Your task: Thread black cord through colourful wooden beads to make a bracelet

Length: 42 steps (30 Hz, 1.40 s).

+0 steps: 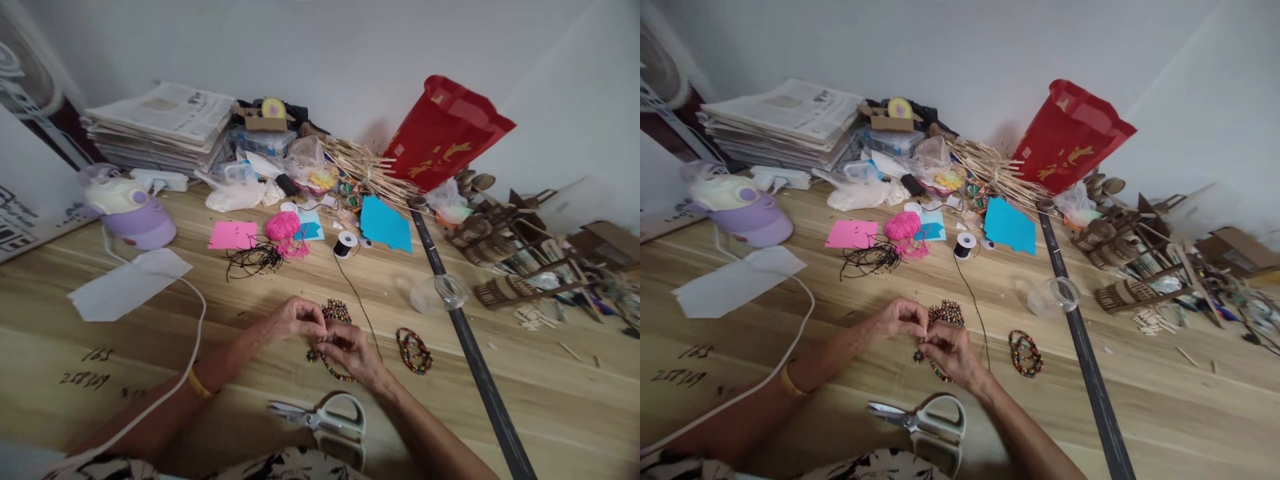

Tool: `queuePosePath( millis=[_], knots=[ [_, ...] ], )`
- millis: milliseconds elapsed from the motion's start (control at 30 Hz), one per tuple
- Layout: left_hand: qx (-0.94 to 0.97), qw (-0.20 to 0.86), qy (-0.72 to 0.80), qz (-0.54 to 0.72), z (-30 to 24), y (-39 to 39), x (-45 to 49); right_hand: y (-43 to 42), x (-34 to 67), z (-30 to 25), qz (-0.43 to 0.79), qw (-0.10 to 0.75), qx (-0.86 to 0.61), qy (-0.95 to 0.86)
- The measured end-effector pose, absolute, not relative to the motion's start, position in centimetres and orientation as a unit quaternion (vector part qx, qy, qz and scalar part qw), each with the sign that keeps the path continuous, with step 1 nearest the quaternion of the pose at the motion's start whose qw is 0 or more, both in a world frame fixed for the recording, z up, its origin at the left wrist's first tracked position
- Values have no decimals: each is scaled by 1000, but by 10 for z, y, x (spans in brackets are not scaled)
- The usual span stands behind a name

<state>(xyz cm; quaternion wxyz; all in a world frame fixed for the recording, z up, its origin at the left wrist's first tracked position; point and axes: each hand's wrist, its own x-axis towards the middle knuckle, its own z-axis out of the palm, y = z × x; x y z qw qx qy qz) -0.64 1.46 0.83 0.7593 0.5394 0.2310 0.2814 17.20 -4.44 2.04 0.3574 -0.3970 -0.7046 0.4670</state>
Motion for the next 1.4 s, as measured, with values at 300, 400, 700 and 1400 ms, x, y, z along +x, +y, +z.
queuePosePath(
  millis=[300,400,700,1400],
  knots=[
    [516,798,233,207,6,15,-8,-48,182,35,442,345,-443,-699],
    [541,794,227,160,2,13,-6,-50,182,38,485,368,-463,-645],
    [588,763,212,164,-2,8,-1,-51,189,40,519,397,-501,-568],
    [569,773,198,199,-19,21,-6,-57,272,35,218,103,-509,-826]
  ],
)
